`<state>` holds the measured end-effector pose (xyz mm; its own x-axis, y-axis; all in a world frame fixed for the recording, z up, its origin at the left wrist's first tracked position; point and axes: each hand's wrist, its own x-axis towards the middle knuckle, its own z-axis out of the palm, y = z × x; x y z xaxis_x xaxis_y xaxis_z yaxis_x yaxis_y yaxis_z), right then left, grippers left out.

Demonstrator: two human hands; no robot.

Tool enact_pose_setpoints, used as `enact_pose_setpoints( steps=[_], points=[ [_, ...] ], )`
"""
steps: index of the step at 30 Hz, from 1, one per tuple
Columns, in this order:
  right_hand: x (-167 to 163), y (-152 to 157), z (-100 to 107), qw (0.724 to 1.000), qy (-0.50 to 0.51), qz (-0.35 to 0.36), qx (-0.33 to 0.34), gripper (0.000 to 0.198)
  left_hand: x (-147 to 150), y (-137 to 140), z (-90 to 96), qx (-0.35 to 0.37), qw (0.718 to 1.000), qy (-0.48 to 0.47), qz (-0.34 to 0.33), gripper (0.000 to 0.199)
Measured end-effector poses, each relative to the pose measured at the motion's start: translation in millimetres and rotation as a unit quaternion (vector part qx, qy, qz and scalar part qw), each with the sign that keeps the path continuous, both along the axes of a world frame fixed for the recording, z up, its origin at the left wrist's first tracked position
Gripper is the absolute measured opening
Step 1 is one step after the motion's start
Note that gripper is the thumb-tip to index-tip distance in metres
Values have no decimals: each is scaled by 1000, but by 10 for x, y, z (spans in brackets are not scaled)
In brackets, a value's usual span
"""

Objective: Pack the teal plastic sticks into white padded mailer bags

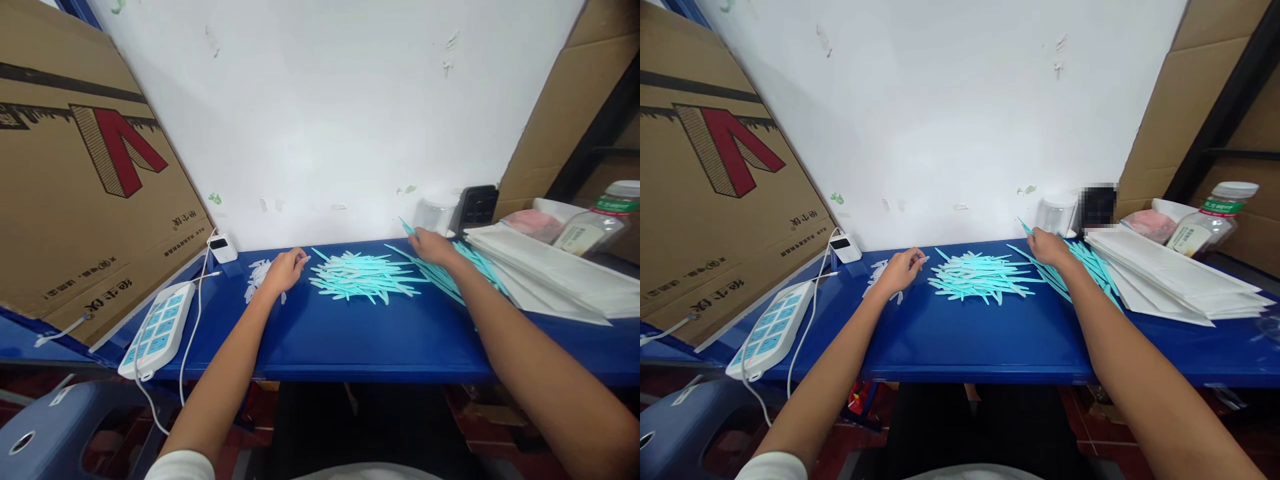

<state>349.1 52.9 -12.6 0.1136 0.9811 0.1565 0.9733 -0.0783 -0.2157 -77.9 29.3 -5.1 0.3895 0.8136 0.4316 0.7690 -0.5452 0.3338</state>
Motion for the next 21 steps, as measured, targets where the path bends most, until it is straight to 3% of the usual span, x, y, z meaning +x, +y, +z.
enact_pose_setpoints(
  steps=[13, 21],
  points=[
    [43, 111, -160, 997, -6, 41, -68, 39, 10, -1, -12, 1, 1000, -2, -5, 18],
    [156, 159, -19, 998, -29, 23, -51, 44, 6, -5, -4, -4, 1000, -3, -4, 19]
  ],
)
